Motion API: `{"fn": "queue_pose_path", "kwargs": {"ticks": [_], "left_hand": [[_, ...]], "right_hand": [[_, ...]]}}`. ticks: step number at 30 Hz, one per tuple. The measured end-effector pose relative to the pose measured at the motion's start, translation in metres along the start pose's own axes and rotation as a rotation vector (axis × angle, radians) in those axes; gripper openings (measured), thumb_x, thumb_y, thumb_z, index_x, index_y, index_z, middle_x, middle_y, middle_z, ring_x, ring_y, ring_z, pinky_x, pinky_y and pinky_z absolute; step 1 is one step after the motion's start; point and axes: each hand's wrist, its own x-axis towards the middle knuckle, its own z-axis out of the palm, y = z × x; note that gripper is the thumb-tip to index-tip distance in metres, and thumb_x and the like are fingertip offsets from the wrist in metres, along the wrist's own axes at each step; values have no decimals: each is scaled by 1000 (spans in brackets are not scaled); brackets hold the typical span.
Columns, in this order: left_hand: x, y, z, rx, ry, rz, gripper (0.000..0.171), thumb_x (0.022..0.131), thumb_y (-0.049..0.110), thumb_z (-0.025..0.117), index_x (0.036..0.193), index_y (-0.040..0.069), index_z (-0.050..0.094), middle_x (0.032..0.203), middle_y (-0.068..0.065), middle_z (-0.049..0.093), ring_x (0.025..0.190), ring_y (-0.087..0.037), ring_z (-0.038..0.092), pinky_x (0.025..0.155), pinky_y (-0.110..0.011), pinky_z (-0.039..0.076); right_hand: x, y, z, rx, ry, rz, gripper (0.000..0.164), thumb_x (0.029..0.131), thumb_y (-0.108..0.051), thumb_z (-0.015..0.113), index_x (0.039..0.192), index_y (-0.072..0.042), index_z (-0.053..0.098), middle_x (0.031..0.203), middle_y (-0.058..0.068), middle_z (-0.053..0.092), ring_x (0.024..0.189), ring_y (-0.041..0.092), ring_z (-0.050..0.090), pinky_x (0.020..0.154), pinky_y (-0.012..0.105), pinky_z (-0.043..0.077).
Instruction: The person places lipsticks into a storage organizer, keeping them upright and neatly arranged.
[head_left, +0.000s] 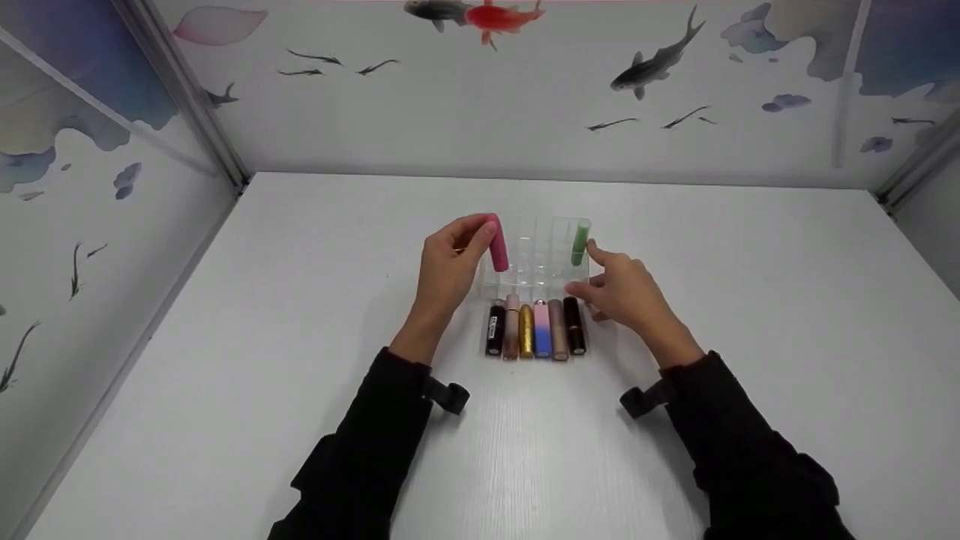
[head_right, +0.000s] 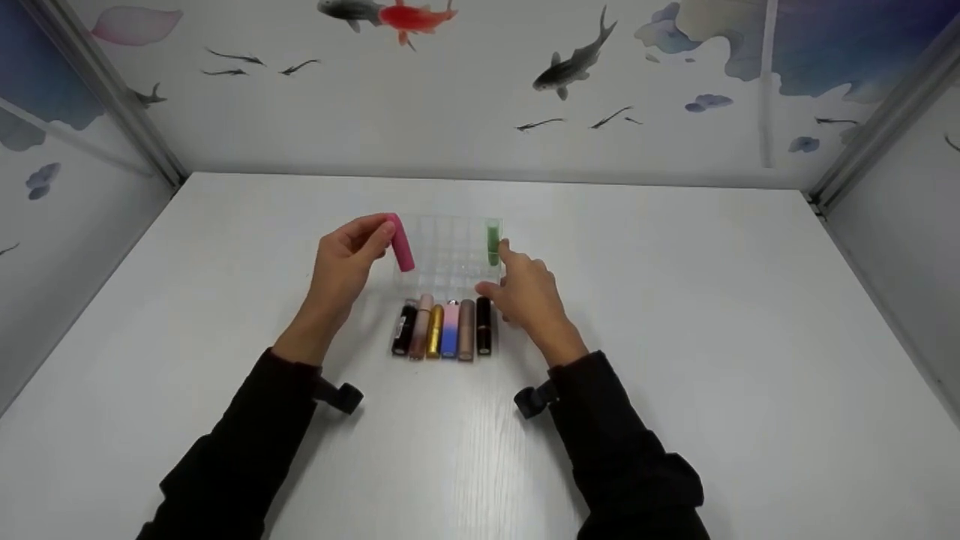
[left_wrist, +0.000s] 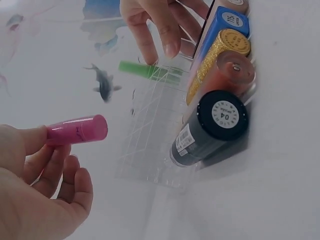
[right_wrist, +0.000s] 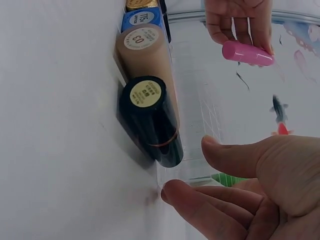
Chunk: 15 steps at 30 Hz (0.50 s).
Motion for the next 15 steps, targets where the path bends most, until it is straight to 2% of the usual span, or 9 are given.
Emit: {"fn": "queue_pose_path", "kwargs": {"ticks": [4,7,15], "left_hand": [[8,1,1,36,32,104,31,102,24,64,126,6,70,110,-3,71,97,-18,61,85,-32,52],[14,0,3,46,47,151,31,102,23,65,127,6,69,111,-4,71,96,-18,62,83,-32,53],[20,-6,5,120,65,170,33,101,22,66,129,6,68,116,-5,70,97,-16,63,84,-29,54]], "right_hand": [[-1,1,0,-22,21,-15,83,98,-20,71,161,-5,20,127,27,64,87,29,75,69,34,61],[-1,2,1,-27,24,-31,82,98,-20,71,161,-4,20,126,27,65,83,28,75,69,35,61],[0,-1,2,0,22,-12,83,97,-20,72,161,-7,20,126,26,65,82,26,75,65,33,60]]}}
